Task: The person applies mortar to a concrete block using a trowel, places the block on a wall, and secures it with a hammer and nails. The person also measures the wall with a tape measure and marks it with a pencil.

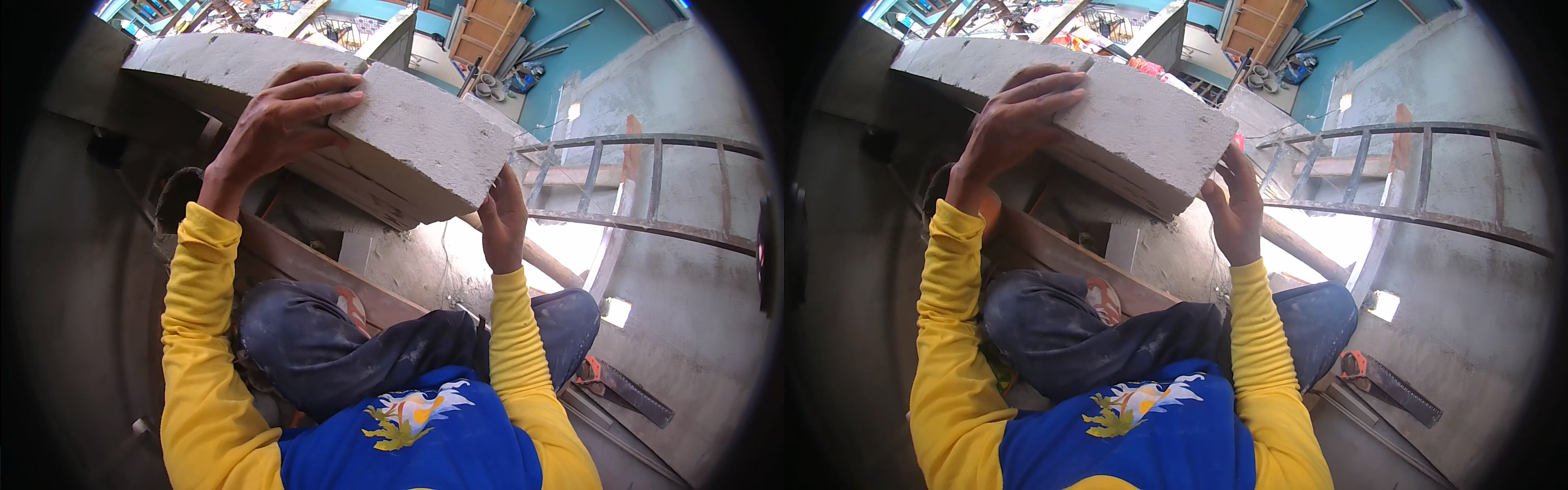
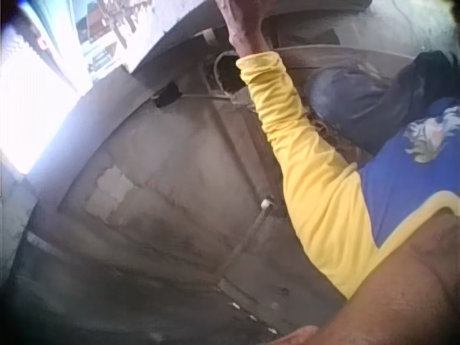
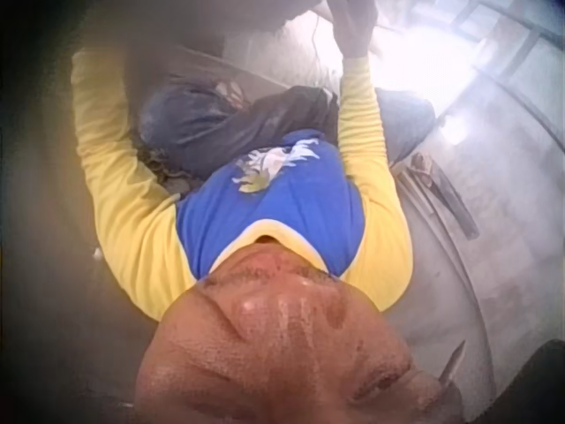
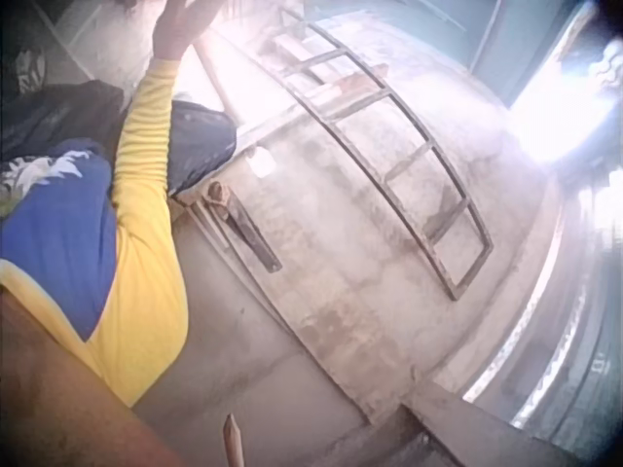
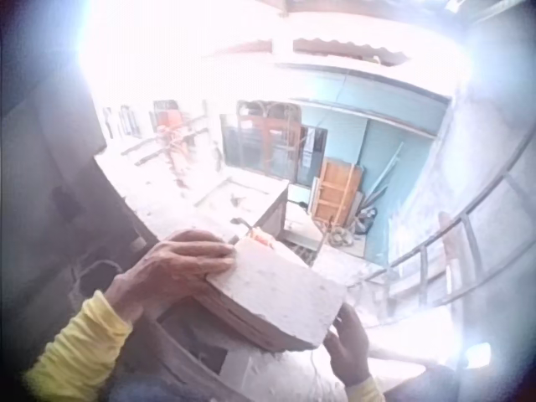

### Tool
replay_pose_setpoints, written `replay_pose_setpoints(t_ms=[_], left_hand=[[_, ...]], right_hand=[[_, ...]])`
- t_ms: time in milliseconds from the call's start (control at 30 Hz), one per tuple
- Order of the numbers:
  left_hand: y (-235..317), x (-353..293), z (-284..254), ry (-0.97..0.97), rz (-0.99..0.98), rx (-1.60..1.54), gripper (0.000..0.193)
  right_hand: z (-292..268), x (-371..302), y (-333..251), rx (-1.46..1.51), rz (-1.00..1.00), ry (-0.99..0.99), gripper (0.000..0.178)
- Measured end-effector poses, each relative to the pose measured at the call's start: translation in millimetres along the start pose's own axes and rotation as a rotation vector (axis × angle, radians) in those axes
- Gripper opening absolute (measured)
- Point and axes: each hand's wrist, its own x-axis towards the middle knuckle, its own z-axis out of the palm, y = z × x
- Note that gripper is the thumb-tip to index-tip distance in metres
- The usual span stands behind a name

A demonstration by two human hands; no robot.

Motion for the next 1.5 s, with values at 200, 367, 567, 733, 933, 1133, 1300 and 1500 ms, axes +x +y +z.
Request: replay_pose_setpoints(t_ms=[200, 367, 567, 733, 933, 1133, 1300, 1500], left_hand=[[1, -3, 2, 0.014, -0.04, -0.039, 0.064], [0, -2, 2, 0.031, -0.01, -0.033, 0.067], [0, -3, 5, 0.064, 0.018, -0.064, 0.066], [4, 1, -3, 0.037, -0.015, -0.036, 0.064], [65, 40, -5, -0.042, -0.085, 0.002, 0.076], [75, 45, 15, -0.187, -0.098, 0.026, 0.073], [74, 49, 14, -0.216, -0.125, 0.016, 0.067], [74, 54, 9, -0.323, -0.209, -0.02, 0.057]], right_hand=[[0, 1, 0, -0.082, -0.029, 0.008, 0.07], [0, 5, -1, -0.141, -0.052, -0.023, 0.071], [3, 5, 0, -0.111, -0.051, -0.017, 0.076], [1, 6, 5, -0.217, -0.079, -0.018, 0.075], [12, 9, 2, 0.054, -0.052, 0.239, 0.062], [-9, 40, -13, 1.146, -0.067, 0.464, 0.03], [22, 63, -11, 1.344, 0.141, 0.754, 0.04], [27, 61, -22, 1.349, 0.161, 0.794, 0.039]])
